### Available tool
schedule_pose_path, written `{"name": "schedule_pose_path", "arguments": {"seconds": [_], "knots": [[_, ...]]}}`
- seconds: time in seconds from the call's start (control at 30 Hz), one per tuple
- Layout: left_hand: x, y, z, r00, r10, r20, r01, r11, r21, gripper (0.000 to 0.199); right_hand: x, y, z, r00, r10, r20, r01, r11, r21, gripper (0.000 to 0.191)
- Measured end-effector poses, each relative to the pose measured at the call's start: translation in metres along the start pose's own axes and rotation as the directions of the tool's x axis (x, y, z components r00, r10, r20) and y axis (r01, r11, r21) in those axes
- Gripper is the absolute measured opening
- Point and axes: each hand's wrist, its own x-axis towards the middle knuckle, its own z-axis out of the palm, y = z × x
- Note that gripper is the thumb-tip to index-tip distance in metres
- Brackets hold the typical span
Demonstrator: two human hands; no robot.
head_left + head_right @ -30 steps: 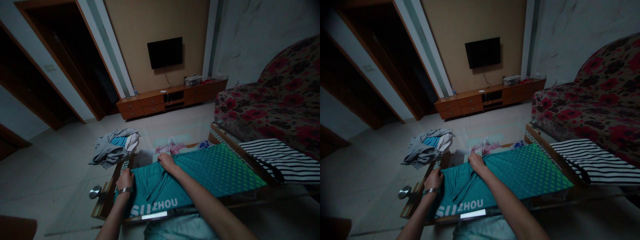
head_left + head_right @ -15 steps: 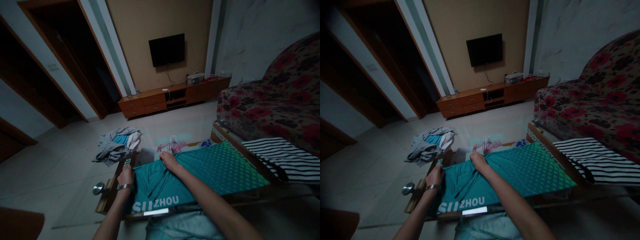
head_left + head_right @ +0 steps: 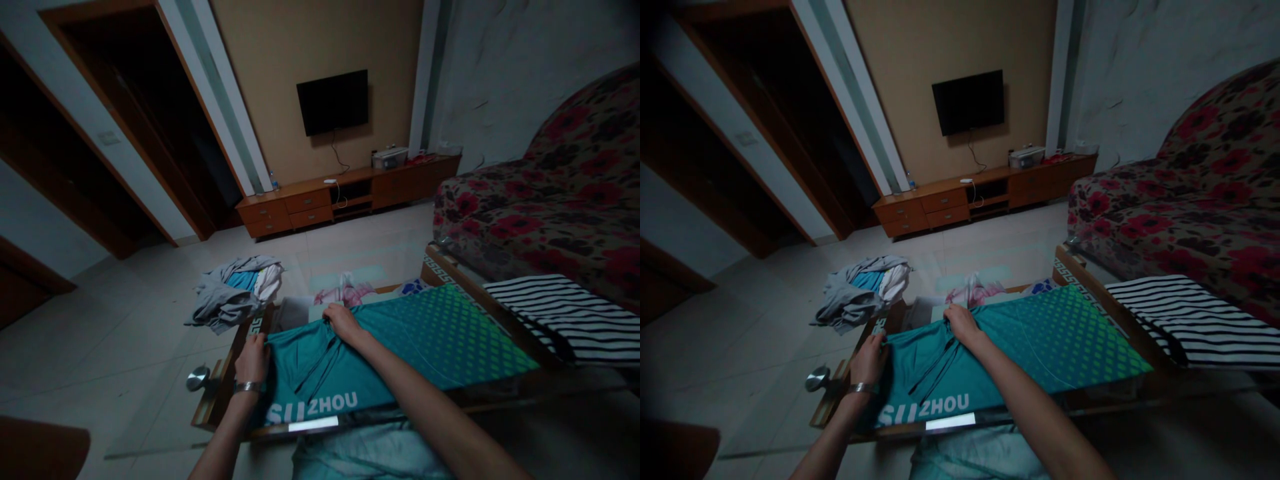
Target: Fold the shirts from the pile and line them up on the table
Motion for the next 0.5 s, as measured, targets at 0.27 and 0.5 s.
{"name": "schedule_pose_path", "arguments": {"seconds": [0.27,0.5], "knots": [[-0.029,0.031,0.0,0.979,0.182,0.092,-0.183,0.983,0.001,0.02,-0.012,-0.002,-0.003,1.0,-0.011,0.002,0.011,1.0,-0.02,0.027],[-0.027,0.02,-0.007,0.975,0.171,0.144,-0.176,0.984,0.02,0.02,-0.011,-0.002,-0.001,1.0,-0.001,-0.014,0.0,0.999,-0.034,0.026]]}}
